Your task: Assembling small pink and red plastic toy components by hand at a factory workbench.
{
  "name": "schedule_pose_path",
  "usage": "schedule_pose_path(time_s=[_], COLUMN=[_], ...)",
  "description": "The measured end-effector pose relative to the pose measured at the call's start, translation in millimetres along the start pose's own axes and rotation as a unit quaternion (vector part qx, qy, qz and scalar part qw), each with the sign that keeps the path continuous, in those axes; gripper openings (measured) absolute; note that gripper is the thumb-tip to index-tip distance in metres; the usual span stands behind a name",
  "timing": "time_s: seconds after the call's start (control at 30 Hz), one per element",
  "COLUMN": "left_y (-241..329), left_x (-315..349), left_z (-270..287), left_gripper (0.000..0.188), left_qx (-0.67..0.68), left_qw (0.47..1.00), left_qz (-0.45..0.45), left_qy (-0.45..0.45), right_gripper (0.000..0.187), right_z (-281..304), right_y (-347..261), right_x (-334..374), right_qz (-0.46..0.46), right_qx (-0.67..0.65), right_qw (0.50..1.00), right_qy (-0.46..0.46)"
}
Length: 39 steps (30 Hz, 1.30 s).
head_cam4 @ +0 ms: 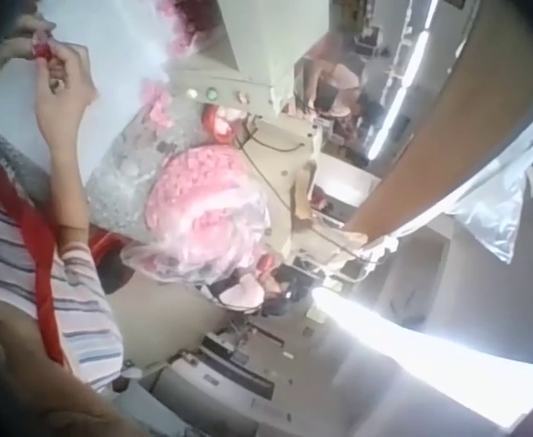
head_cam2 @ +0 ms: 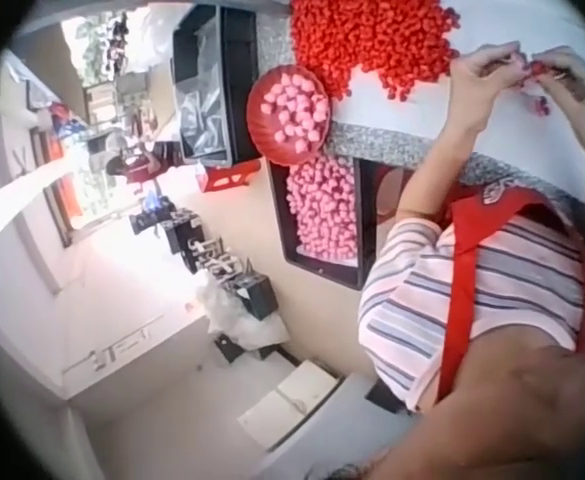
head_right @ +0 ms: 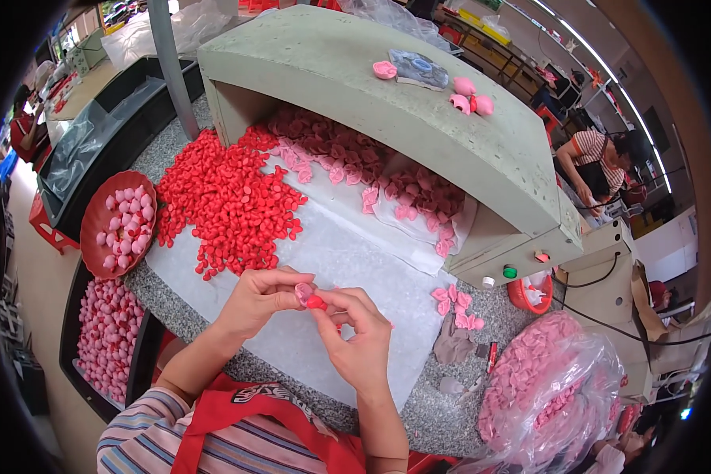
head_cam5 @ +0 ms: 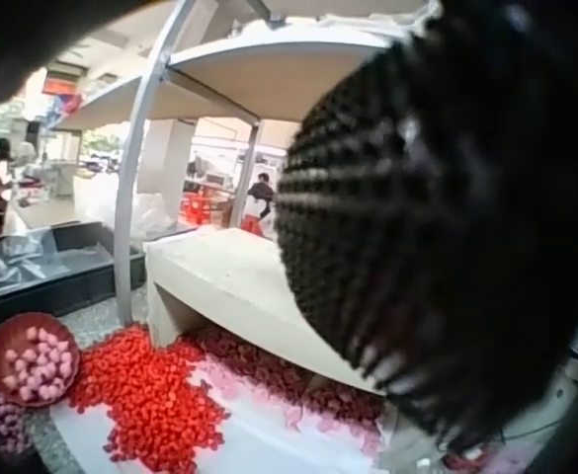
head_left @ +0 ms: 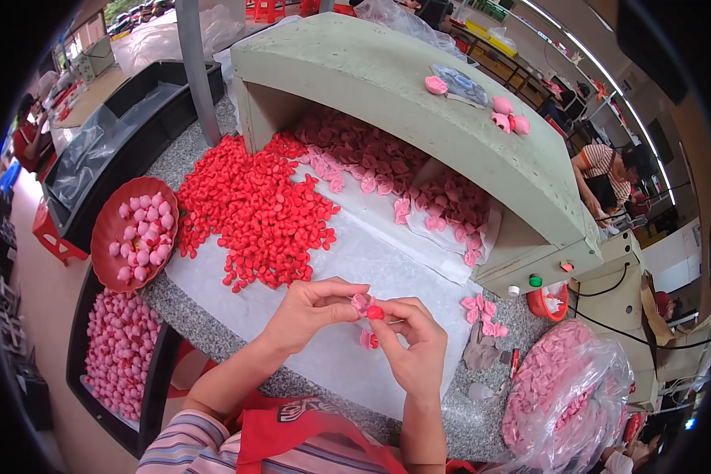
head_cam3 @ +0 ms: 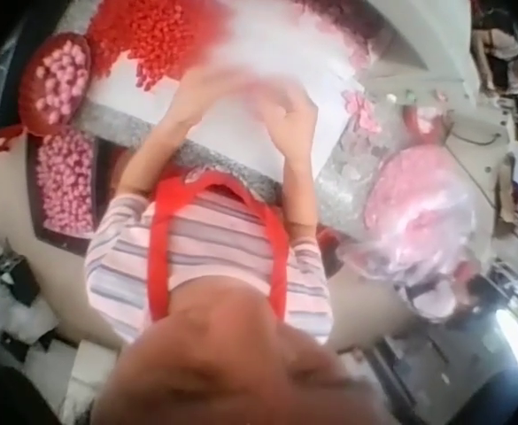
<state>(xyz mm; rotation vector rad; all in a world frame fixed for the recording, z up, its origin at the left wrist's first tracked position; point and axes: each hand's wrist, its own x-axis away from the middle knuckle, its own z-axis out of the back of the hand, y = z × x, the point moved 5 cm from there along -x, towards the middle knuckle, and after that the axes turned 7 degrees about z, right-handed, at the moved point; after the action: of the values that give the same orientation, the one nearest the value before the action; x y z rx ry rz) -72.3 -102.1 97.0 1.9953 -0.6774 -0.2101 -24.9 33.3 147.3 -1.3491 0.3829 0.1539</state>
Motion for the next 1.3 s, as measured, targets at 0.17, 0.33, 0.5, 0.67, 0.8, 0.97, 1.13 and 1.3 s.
schedule_pose_path(time_s=[0.17,0.33,0.5,0.67,0.8,0.97,1.13,1.3], left_y=[10,3,-29,-28,-9,-18,-24,-45], left_x=[7,6,2,6,7,5,2,-4], left_z=[-6,-8,-14,-24,-18,-17,-9,-6], left_gripper=[0.030,0.018,0.013,0.013,0.014,0.015,0.014,0.012], left_qx=[-0.115,-0.069,0.146,0.123,-0.054,-0.023,0.003,0.105], left_qw=[0.990,0.995,0.984,0.990,0.995,0.998,1.000,0.989], left_qz=[-0.086,-0.067,0.094,0.067,-0.069,0.017,0.014,0.104], left_qy=[-0.006,0.005,-0.036,0.024,0.043,0.047,-0.017,-0.006], right_gripper=[0.018,0.024,0.027,0.030,0.031,0.028,0.023,0.025], right_z=[1,0,0,2,3,3,0,4], right_y=[2,-6,12,6,7,5,0,26], right_x=[2,5,16,24,18,14,13,19], right_qz=[-0.051,-0.056,-0.103,-0.069,-0.048,-0.079,-0.002,-0.072], right_qx=[-0.013,0.004,-0.020,0.070,0.110,0.158,0.162,0.065], right_qw=[0.999,0.995,0.994,0.994,0.993,0.984,0.986,0.995], right_qy=[-0.013,-0.082,-0.018,0.039,-0.002,-0.021,-0.031,-0.018])
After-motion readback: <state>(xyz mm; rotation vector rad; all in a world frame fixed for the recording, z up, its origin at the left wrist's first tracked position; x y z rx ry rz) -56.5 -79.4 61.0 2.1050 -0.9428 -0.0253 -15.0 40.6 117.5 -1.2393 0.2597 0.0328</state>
